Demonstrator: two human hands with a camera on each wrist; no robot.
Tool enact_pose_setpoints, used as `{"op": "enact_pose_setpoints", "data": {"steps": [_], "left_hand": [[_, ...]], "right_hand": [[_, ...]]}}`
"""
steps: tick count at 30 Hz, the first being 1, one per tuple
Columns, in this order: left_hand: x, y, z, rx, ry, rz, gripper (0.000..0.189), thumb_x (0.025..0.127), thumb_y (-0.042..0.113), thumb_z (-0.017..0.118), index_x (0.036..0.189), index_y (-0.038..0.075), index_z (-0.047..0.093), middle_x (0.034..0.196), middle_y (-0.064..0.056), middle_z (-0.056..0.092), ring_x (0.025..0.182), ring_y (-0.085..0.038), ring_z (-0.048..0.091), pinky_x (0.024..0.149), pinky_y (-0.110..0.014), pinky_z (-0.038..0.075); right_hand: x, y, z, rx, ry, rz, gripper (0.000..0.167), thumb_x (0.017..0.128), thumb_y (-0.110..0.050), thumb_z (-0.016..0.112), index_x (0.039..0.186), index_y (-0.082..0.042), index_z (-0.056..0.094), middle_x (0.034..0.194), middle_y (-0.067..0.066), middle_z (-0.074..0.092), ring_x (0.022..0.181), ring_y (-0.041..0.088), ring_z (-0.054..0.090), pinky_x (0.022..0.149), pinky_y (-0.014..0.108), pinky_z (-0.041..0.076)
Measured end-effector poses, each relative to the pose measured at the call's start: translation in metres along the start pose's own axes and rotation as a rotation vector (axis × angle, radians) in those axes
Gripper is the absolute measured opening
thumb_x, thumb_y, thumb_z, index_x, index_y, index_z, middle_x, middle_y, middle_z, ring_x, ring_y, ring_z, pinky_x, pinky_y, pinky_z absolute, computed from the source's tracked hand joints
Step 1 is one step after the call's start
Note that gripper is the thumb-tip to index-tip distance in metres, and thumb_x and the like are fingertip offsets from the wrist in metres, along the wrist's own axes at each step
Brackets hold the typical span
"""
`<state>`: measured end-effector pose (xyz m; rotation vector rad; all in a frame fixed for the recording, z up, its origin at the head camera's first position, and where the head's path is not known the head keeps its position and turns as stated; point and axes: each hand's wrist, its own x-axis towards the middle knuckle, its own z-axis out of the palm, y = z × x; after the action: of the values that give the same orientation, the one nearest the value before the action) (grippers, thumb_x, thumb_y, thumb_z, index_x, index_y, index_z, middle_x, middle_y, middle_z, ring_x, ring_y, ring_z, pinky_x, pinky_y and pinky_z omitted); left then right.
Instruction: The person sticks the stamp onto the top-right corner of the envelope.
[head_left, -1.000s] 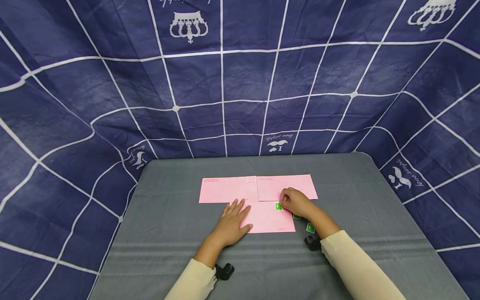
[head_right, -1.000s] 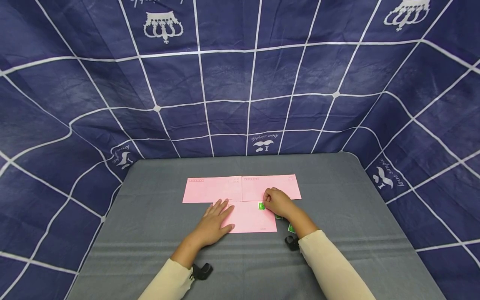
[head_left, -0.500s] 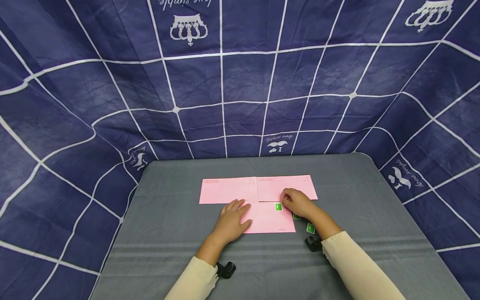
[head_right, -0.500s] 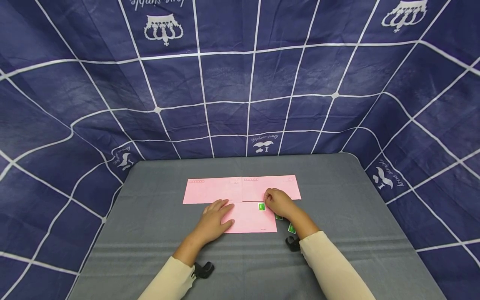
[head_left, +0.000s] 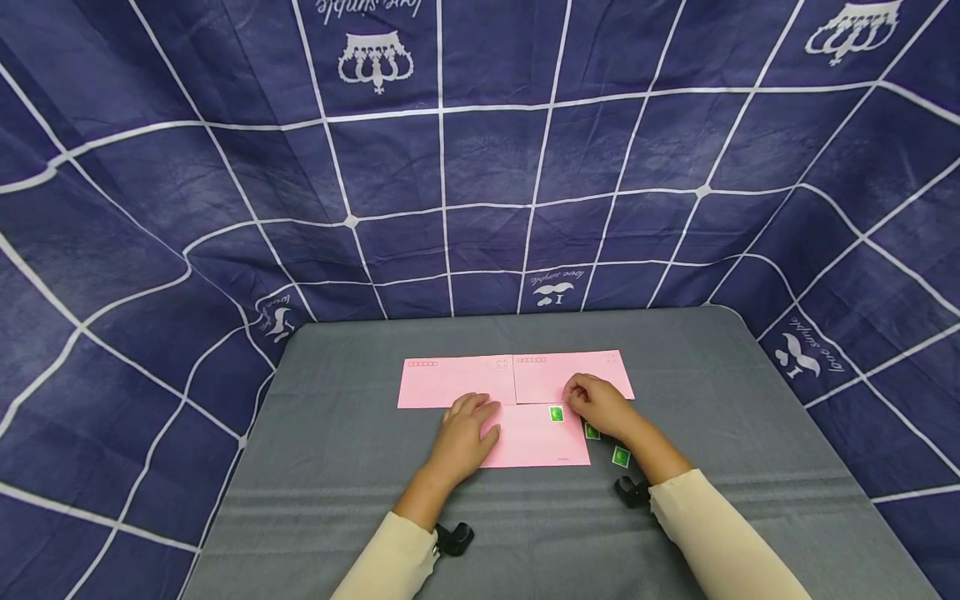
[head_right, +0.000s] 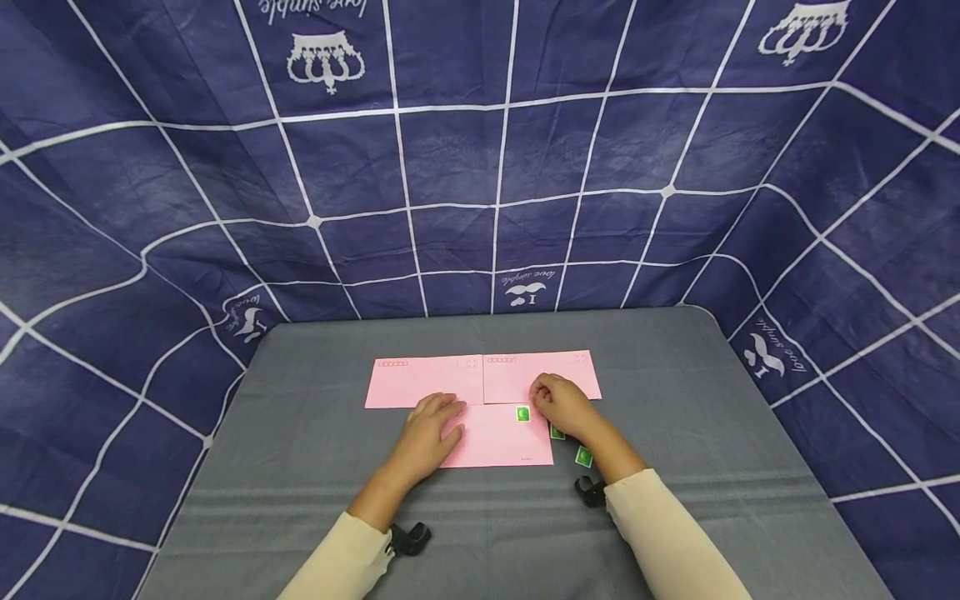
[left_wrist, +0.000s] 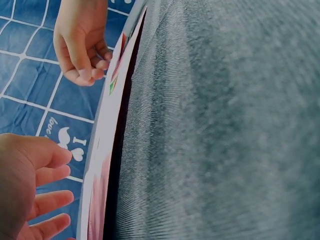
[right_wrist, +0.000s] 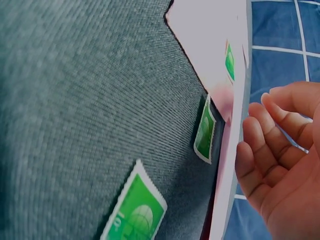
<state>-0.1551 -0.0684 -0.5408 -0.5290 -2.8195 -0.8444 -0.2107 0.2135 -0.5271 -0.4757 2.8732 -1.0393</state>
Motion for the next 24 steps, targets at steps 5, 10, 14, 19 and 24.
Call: {"op": "enact_pose_setpoints", "data": {"steps": [5,10,14,19,24], "left_hand": [[0.005,0.001,-0.001,-0.005,0.004,-0.002,0.039,0.093,0.023,0.067,0.13,0.01,0.069,0.138,-0.012,0.062,0.136,-0.032,0.05,0.114,-0.052,0.039],[0.01,0.001,0.0,0.008,-0.021,0.0,0.042,0.094,0.024,0.066,0.134,0.01,0.066,0.14,-0.011,0.061,0.136,-0.031,0.051,0.114,-0.05,0.041],[0.015,0.002,0.001,0.008,-0.04,0.004,0.044,0.094,0.025,0.066,0.135,0.01,0.065,0.142,-0.01,0.059,0.137,-0.03,0.051,0.115,-0.047,0.04],[0.02,0.006,0.001,0.008,-0.056,0.022,0.045,0.095,0.027,0.065,0.136,0.009,0.064,0.143,-0.011,0.058,0.138,-0.03,0.05,0.116,-0.046,0.04],[0.023,0.009,0.003,0.008,-0.09,0.036,0.047,0.096,0.027,0.064,0.138,0.007,0.062,0.146,-0.011,0.056,0.142,-0.031,0.047,0.119,-0.046,0.037]], "right_hand": [[-0.005,0.0,-0.005,0.024,0.016,-0.007,0.005,0.094,-0.012,0.064,0.096,-0.008,0.066,0.083,0.0,0.058,0.075,0.012,0.051,0.068,0.023,0.042],[-0.01,0.002,-0.008,0.031,0.035,-0.003,0.004,0.095,-0.012,0.065,0.097,-0.008,0.067,0.083,-0.001,0.058,0.075,0.011,0.051,0.068,0.023,0.043],[-0.014,0.006,-0.009,0.055,0.059,0.002,0.008,0.095,-0.014,0.066,0.095,-0.007,0.067,0.081,-0.001,0.057,0.073,0.01,0.051,0.066,0.021,0.042],[-0.021,0.009,-0.011,0.072,0.066,-0.006,0.009,0.096,-0.015,0.066,0.095,-0.006,0.067,0.081,-0.002,0.057,0.072,0.007,0.05,0.066,0.02,0.043],[-0.03,0.009,-0.015,0.092,0.071,0.002,0.007,0.096,-0.013,0.066,0.094,-0.007,0.066,0.081,-0.001,0.056,0.071,0.007,0.049,0.064,0.02,0.042]]}}
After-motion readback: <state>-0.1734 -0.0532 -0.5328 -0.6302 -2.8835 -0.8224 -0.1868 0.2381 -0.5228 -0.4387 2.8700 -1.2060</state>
